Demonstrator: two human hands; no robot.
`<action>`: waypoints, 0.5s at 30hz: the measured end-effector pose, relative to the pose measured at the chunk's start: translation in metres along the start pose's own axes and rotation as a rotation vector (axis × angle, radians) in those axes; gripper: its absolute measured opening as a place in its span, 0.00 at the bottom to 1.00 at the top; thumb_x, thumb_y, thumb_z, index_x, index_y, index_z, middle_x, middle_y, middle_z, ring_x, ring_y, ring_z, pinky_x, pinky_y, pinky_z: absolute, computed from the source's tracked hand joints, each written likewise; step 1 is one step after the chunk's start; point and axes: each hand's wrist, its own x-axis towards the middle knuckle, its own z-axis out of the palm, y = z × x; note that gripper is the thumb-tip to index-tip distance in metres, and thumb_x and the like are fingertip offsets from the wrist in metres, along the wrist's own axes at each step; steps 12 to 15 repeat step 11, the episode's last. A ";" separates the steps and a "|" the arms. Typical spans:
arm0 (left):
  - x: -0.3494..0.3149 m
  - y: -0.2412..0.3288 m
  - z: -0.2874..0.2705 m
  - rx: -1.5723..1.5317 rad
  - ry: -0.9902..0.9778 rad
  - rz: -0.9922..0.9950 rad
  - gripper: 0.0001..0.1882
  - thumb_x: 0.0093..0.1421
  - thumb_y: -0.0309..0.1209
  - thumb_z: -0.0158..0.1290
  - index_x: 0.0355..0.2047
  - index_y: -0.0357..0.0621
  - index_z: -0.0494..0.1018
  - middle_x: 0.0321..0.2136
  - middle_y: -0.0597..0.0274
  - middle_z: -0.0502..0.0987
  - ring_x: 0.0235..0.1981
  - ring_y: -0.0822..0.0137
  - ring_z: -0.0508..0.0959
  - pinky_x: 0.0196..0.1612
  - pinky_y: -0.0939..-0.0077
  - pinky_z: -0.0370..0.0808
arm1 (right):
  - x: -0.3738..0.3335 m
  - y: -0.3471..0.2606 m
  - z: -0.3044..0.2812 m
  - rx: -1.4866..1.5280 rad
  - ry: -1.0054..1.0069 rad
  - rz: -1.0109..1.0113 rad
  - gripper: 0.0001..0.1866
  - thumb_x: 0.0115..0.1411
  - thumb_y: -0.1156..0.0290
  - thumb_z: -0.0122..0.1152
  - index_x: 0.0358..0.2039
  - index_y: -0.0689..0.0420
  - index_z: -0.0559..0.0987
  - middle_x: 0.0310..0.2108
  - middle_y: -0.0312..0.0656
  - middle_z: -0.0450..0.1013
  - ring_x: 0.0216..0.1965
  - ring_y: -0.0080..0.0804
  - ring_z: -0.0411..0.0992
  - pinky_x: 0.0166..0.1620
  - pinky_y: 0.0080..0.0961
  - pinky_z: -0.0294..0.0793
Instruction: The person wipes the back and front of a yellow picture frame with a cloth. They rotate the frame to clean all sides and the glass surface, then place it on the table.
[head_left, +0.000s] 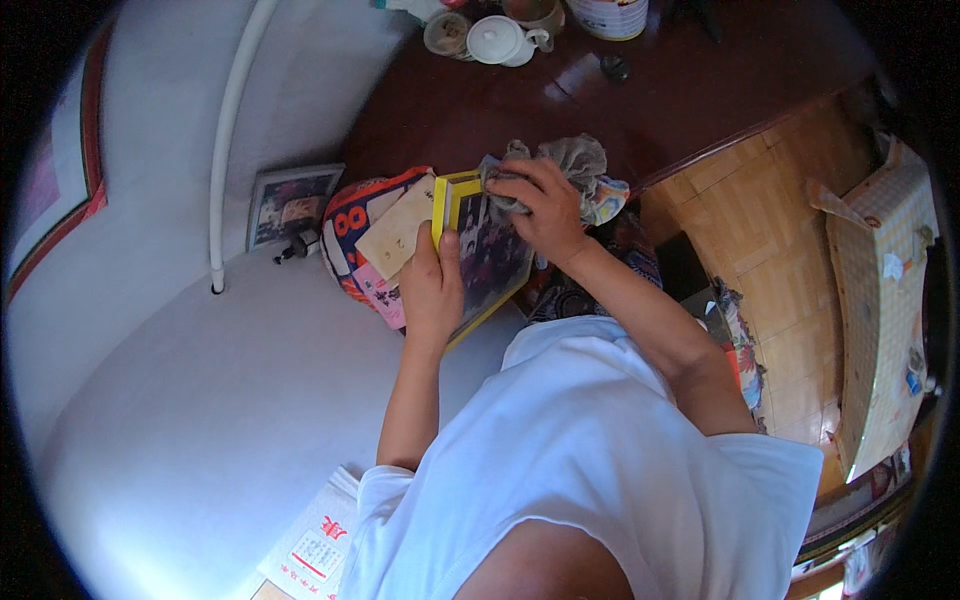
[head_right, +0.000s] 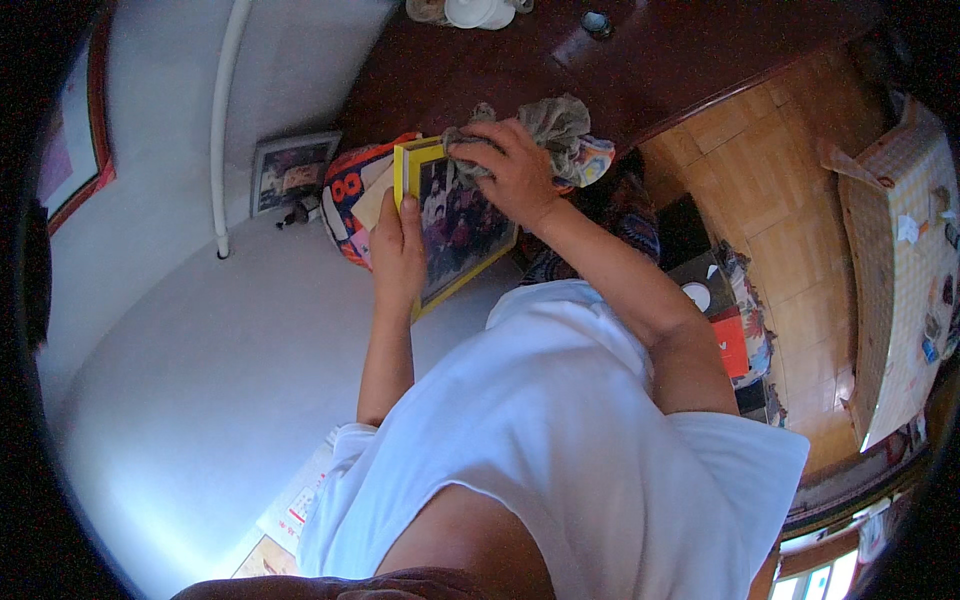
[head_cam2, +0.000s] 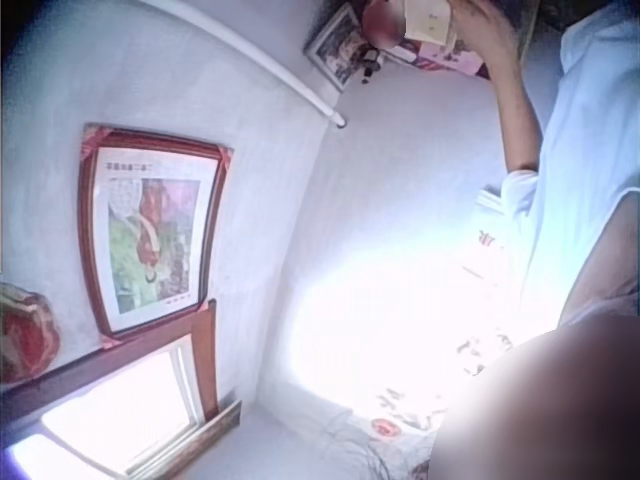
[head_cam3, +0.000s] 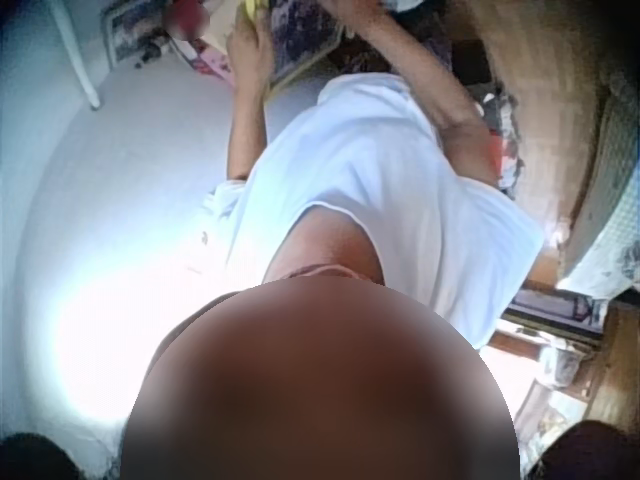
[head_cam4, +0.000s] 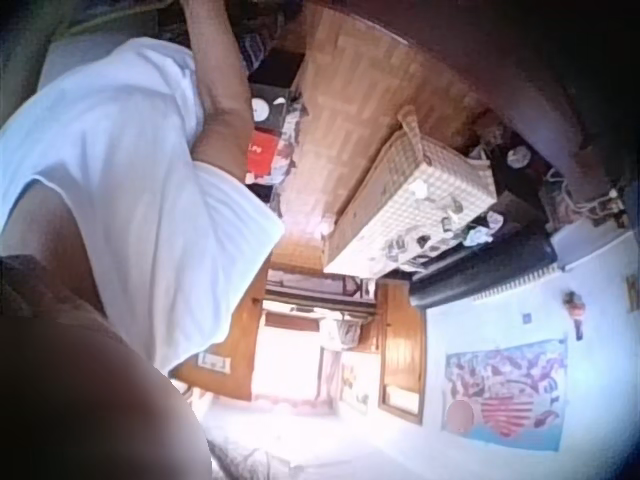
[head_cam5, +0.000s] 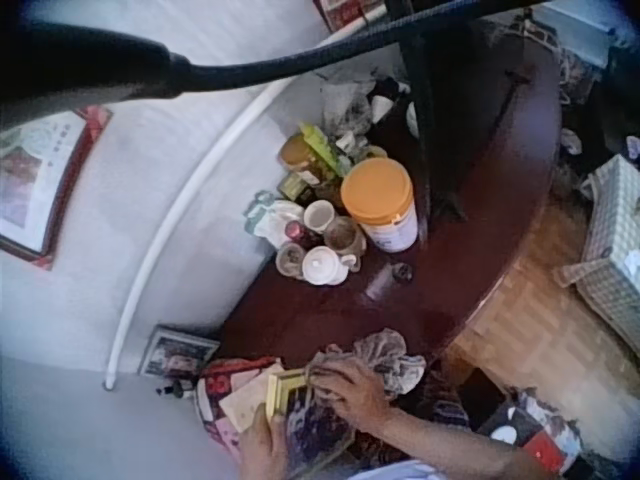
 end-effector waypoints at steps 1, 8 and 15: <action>0.001 0.002 0.002 -0.003 0.001 0.007 0.22 0.75 0.45 0.40 0.51 0.36 0.69 0.21 0.41 0.74 0.25 0.37 0.77 0.29 0.49 0.70 | 0.004 -0.005 0.000 0.023 0.000 -0.025 0.28 0.39 0.82 0.70 0.43 0.43 0.83 0.49 0.37 0.75 0.48 0.45 0.74 0.46 0.38 0.78; 0.001 -0.004 0.000 -0.012 0.018 0.004 0.21 0.75 0.44 0.41 0.52 0.37 0.69 0.21 0.40 0.75 0.25 0.36 0.77 0.28 0.48 0.70 | 0.010 -0.010 0.002 0.054 0.010 -0.014 0.25 0.40 0.83 0.69 0.40 0.46 0.83 0.48 0.38 0.76 0.46 0.45 0.75 0.46 0.38 0.76; 0.003 -0.002 -0.004 -0.014 -0.068 -0.104 0.24 0.75 0.45 0.41 0.56 0.37 0.68 0.25 0.36 0.77 0.29 0.35 0.79 0.32 0.46 0.72 | 0.012 -0.014 0.001 0.063 -0.026 0.064 0.25 0.41 0.83 0.67 0.41 0.46 0.83 0.48 0.40 0.76 0.49 0.46 0.75 0.50 0.43 0.75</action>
